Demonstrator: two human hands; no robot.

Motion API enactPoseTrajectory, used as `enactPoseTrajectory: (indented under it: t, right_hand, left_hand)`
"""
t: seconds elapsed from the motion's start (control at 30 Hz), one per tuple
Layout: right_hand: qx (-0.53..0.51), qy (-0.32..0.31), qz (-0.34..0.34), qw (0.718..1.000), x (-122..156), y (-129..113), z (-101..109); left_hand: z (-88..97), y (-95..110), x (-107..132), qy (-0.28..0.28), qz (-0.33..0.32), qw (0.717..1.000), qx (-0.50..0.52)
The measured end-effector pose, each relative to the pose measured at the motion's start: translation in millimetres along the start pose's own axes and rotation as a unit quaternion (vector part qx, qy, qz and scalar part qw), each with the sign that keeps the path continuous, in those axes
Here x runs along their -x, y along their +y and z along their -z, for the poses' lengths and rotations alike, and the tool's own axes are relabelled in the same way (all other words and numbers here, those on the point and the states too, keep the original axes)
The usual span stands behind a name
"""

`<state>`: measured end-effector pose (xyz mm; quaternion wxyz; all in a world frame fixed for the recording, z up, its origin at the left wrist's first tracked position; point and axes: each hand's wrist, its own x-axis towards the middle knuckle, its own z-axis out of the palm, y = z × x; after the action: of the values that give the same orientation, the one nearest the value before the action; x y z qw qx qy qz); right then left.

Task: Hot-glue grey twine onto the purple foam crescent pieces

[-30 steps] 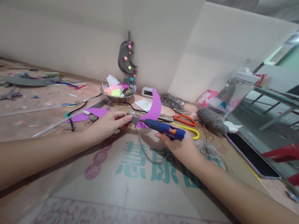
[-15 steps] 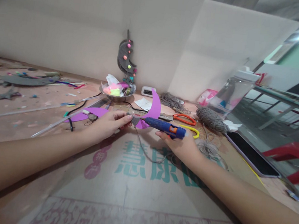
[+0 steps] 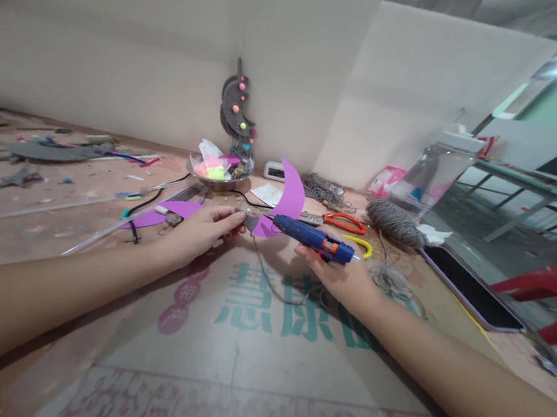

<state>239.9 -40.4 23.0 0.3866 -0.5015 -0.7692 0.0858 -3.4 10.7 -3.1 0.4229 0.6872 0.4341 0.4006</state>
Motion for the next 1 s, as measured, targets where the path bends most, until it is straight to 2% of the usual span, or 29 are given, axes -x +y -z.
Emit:
enactPoseTrajectory:
  t: [0.17,0.3,0.47,0.77,1.0]
  right_hand:
    - [-0.007,-0.03,0.021,0.999,5,5,0]
    - [-0.004,-0.032,0.026,0.999,5,11,-2]
    - [0.007,-0.025,0.008,1.0,6,12,-6]
    - [-0.012,-0.092,-0.015,0.996,4,2,-4]
    - [0.019,-0.088,-0.019,0.996,6,6,-4]
  left_hand:
    - [0.2,-3,-3,0.008,-0.012,1.0,0.02]
    - [0.5,-2,-2,0.005,-0.008,1.0,0.021]
    - [1.3,-3,-2,0.008,-0.002,1.0,0.025]
    - [0.9,-4,-1,0.01,0.011,1.0,0.025]
    - [1.3,-5,-1,0.007,0.017,1.0,0.009]
